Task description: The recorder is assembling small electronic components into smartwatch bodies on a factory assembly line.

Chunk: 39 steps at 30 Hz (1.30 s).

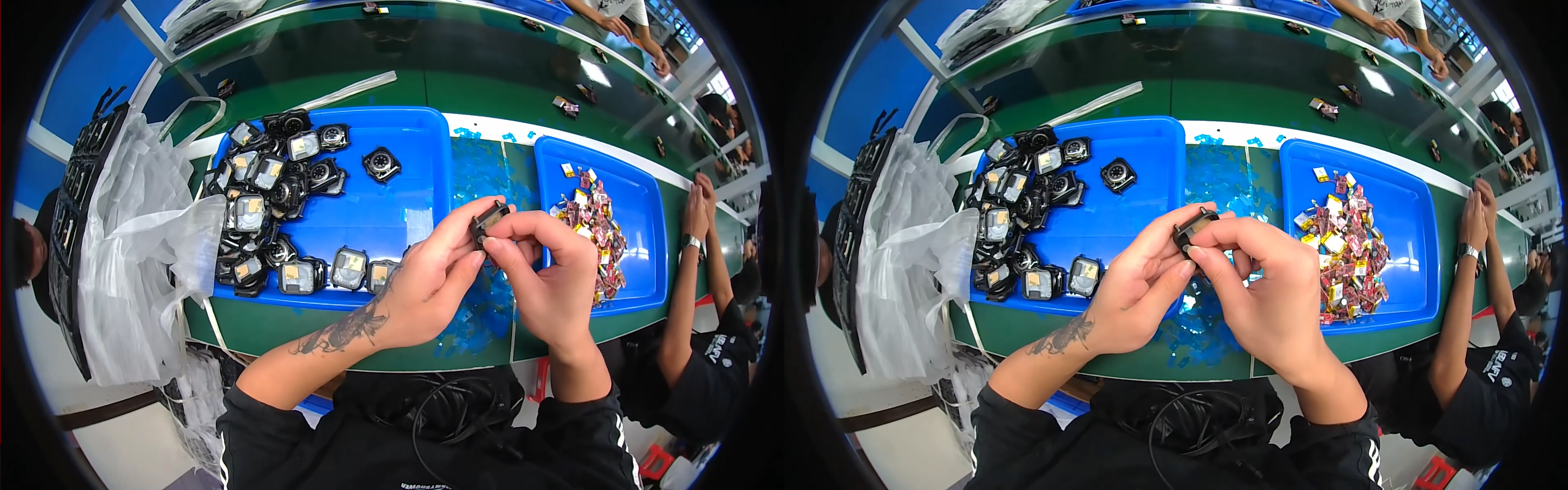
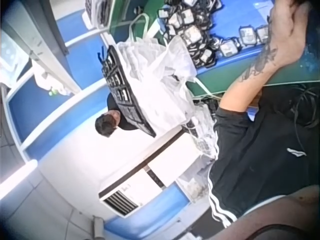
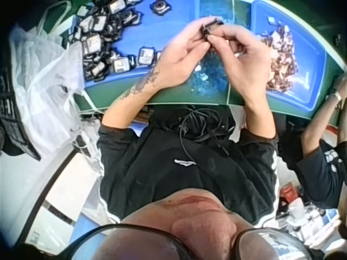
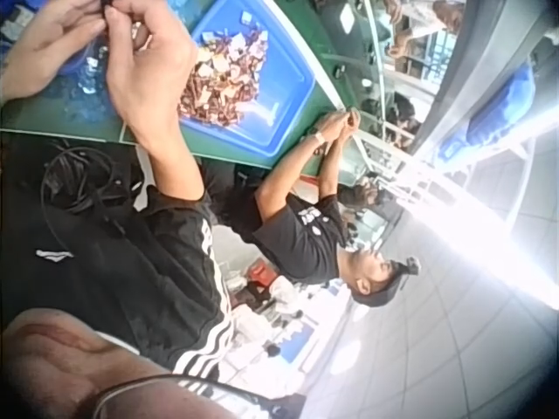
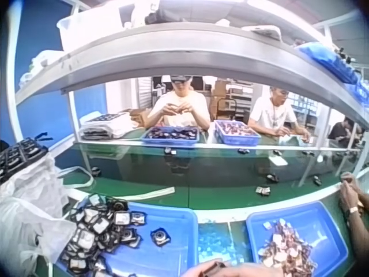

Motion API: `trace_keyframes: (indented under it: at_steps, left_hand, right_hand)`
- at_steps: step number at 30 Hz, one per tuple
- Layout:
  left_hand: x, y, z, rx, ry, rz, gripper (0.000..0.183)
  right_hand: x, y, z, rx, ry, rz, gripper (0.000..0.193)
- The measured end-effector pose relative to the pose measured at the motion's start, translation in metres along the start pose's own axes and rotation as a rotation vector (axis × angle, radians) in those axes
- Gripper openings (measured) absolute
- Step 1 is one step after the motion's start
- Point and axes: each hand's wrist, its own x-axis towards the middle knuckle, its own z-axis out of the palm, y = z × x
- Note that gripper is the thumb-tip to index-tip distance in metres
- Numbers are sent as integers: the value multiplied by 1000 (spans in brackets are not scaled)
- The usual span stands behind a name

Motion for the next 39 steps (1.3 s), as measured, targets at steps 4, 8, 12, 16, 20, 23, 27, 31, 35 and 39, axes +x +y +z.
trace_keyframes:
  at_steps: [4, 8, 12, 16, 20, 23, 27, 31, 35, 39]
  left_hand:
    - [0, -1, 0, 25, -6, 0, 52]
    - [-1, 6, 0, 117, -28, -30, 51]
    - [-2, 12, 1, 63, -68, -73, 50]
    - [-1, 10, 1, 28, -47, -103, 50]
    - [3, 0, -4, -55, 17, -96, 50]
    - [4, 3, 0, -133, 61, -112, 51]
    - [9, 4, 3, -259, 190, 21, 51]
    - [6, -3, -1, 4, 72, 109, 43]
    - [4, 15, -4, 785, 50, 336, 37]
    - [0, 15, -4, 875, 77, 361, 31]
  right_hand:
    - [1, 0, -1, 23, -13, 32, 12]
    - [4, -1, -1, -2, -22, -15, 8]
    - [3, -6, 1, -50, 29, -24, 12]
    - [6, 0, 0, -147, 143, -153, 25]
    - [7, 5, 4, -214, 163, -166, 32]
    - [4, 10, 5, -150, 151, -147, 32]
    - [-18, 11, -7, 314, 150, 166, 25]
    - [-25, 17, -7, 446, -13, 265, 14]
    - [-22, 16, -15, 642, -64, 316, 13]
    - [-21, 17, -23, 620, -156, 362, 10]
